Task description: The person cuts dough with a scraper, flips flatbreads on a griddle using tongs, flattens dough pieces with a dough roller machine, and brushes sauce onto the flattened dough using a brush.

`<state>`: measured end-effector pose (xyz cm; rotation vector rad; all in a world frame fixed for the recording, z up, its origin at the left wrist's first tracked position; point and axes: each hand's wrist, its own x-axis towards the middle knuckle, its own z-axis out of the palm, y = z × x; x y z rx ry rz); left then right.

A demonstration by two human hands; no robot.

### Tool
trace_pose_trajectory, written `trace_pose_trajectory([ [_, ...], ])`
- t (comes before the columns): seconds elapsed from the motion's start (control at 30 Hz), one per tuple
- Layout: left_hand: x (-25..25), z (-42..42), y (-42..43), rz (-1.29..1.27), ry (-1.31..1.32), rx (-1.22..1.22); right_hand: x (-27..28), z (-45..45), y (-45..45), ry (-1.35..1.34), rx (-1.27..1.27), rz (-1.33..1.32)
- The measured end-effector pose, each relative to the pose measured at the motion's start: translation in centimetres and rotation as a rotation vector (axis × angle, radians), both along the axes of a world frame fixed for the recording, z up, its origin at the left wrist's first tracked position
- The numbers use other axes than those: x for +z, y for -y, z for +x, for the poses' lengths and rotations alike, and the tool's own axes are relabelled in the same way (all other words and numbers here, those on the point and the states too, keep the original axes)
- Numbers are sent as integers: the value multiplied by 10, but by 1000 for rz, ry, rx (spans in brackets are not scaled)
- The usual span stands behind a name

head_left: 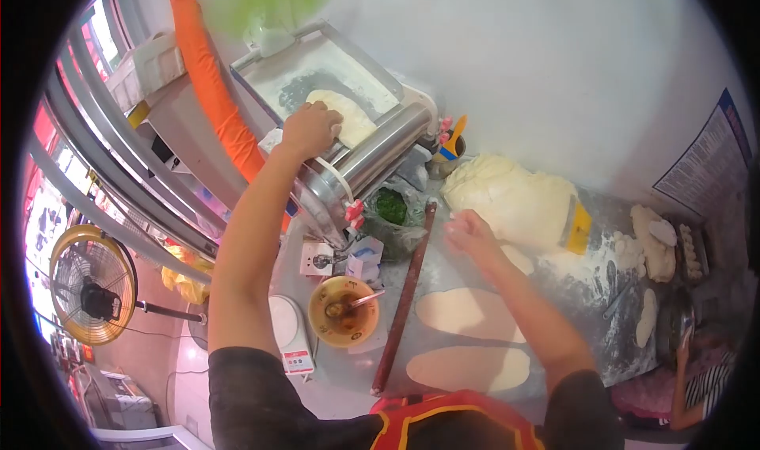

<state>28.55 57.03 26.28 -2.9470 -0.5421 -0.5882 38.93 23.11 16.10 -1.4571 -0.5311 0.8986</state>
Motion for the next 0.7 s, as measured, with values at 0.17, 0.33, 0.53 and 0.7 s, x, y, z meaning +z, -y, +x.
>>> trace_pose_trajectory([
  [0.17, 1, 1, 11, -32, 11, 67, -10, 8, -70, -272, 18, 126],
  [0.33, -3, 2, 8, -60, 83, 8, -13, 13, -135, -716, -77, 274],
  [0.53, 1, 1, 9, -76, -3, 17, -22, 12, -176, -957, -103, 399],
  [0.7, -12, 3, 5, 87, 209, 44, -28, 12, -192, -988, -103, 399],
])
